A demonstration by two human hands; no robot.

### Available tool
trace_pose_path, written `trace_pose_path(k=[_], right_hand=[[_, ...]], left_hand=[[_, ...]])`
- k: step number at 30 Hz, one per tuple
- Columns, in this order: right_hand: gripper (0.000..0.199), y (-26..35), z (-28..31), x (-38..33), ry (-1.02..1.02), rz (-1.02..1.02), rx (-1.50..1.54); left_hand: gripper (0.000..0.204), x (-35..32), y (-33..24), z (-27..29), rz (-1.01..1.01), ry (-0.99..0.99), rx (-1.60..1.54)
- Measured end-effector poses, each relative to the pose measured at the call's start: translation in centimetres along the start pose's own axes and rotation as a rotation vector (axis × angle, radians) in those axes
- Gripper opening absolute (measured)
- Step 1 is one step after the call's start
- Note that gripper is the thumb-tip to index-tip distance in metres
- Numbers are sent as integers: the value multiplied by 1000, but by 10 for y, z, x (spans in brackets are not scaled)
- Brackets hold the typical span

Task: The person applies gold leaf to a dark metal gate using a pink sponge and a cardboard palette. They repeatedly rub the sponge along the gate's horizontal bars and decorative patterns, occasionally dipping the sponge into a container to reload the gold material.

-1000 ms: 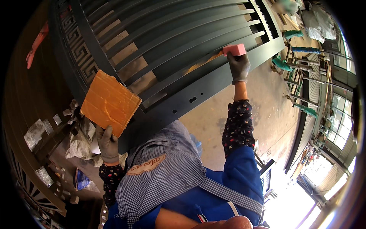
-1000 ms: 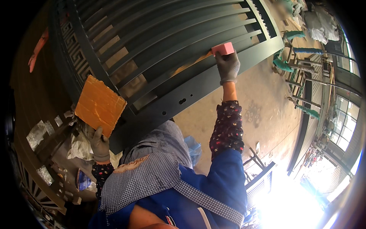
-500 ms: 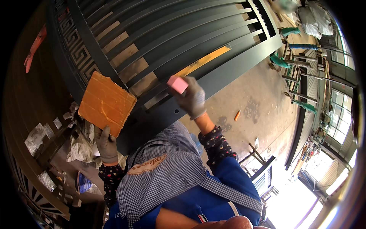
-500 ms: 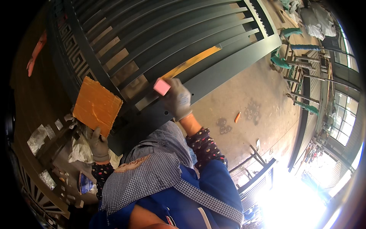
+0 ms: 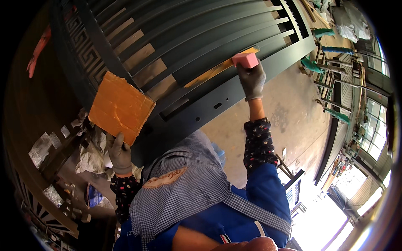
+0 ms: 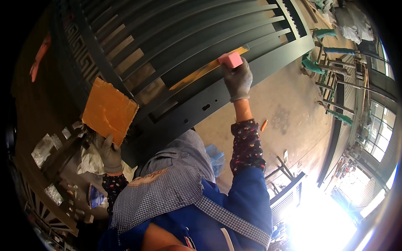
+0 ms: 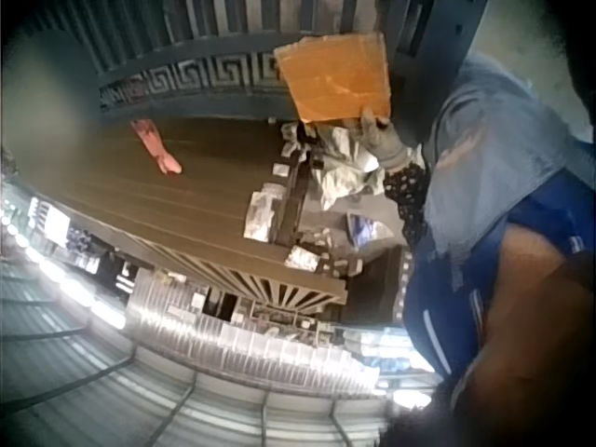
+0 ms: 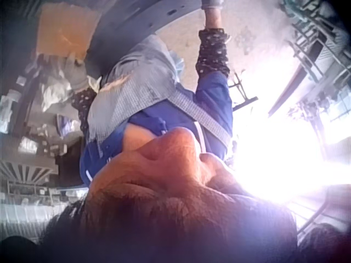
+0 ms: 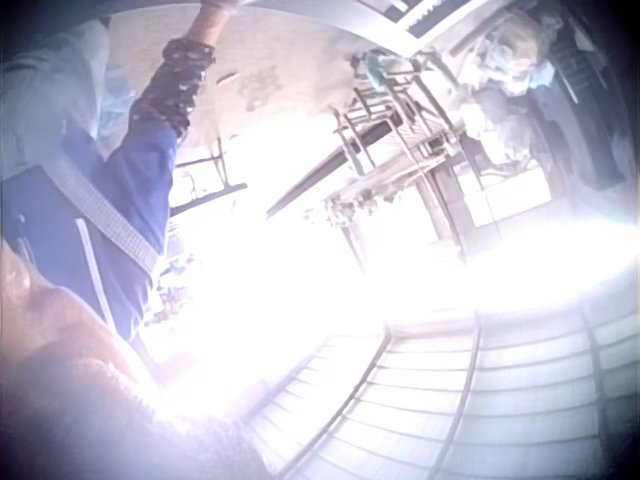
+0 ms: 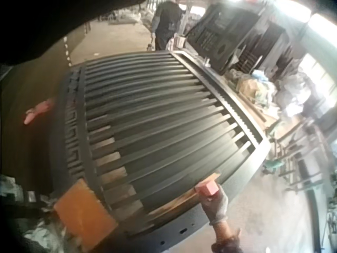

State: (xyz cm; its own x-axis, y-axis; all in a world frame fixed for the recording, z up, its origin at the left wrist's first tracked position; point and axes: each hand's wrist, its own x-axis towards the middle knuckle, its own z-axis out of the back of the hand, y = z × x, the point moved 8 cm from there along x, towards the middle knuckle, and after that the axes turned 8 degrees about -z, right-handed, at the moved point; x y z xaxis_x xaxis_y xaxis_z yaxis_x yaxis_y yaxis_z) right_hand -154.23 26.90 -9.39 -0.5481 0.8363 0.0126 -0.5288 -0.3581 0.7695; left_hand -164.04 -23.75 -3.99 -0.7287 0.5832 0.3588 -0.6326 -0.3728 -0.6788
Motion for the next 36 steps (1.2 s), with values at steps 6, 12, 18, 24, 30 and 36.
trace_pose_path(k=[6, 12, 18, 24, 30, 36], right_hand=[[39, 53, -39, -79, 20, 236, -60], [46, 115, -92, -175, 265, 263, 12], [38, 113, -87, -166, 207, 334, 55], [32, 45, -36, -72, -15, -26, -7], [39, 91, -72, -138, 18, 208, -73], [39, 158, -120, -238, 182, 227, -45]], left_hand=[[32, -20, 34, -8, 790, -321, -872], [32, -34, 57, 21, 706, -289, -785], [36, -40, 65, 58, 325, -148, -387], [37, -45, 57, 70, 56, -82, -153], [33, -57, 79, 84, 407, -161, -404], [32, -61, 93, 104, 322, -116, -350]])
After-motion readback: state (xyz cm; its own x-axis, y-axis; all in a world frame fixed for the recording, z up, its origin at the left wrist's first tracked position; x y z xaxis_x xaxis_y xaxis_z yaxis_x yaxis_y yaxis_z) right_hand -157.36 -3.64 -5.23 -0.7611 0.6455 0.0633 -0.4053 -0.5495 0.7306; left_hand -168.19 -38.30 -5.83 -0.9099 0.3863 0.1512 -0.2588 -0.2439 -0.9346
